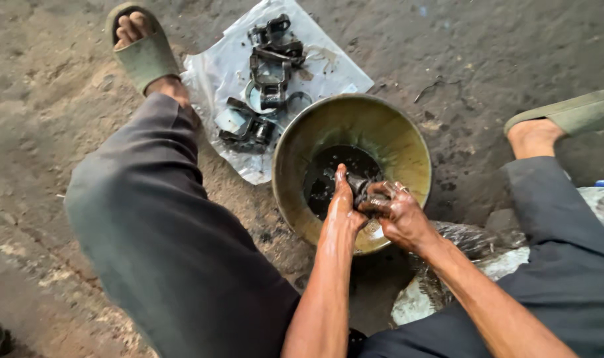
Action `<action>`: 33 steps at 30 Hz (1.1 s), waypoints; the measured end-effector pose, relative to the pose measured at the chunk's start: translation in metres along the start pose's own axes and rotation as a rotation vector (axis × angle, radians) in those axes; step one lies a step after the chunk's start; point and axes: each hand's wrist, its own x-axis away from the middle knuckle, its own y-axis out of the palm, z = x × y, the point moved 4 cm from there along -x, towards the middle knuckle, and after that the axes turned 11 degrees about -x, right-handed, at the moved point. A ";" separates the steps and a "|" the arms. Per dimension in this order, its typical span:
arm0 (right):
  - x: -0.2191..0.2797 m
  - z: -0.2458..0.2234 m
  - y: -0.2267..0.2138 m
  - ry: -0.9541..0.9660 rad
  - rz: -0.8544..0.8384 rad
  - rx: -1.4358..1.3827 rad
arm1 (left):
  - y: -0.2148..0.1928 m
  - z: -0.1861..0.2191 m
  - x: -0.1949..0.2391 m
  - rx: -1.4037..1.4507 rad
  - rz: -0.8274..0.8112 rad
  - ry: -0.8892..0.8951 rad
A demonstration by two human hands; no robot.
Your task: The person scrubs and cleans greasy metal parts using a yellow-handled brush and a wire tool. They dip the parts into a metal bowl filled with dark liquid, scrub them thoroughly, and place the cleaned items onto a plastic sheet on the ground.
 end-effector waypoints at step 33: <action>-0.047 0.016 -0.017 0.013 -0.083 -0.020 | -0.002 0.011 0.025 -0.636 -0.184 0.218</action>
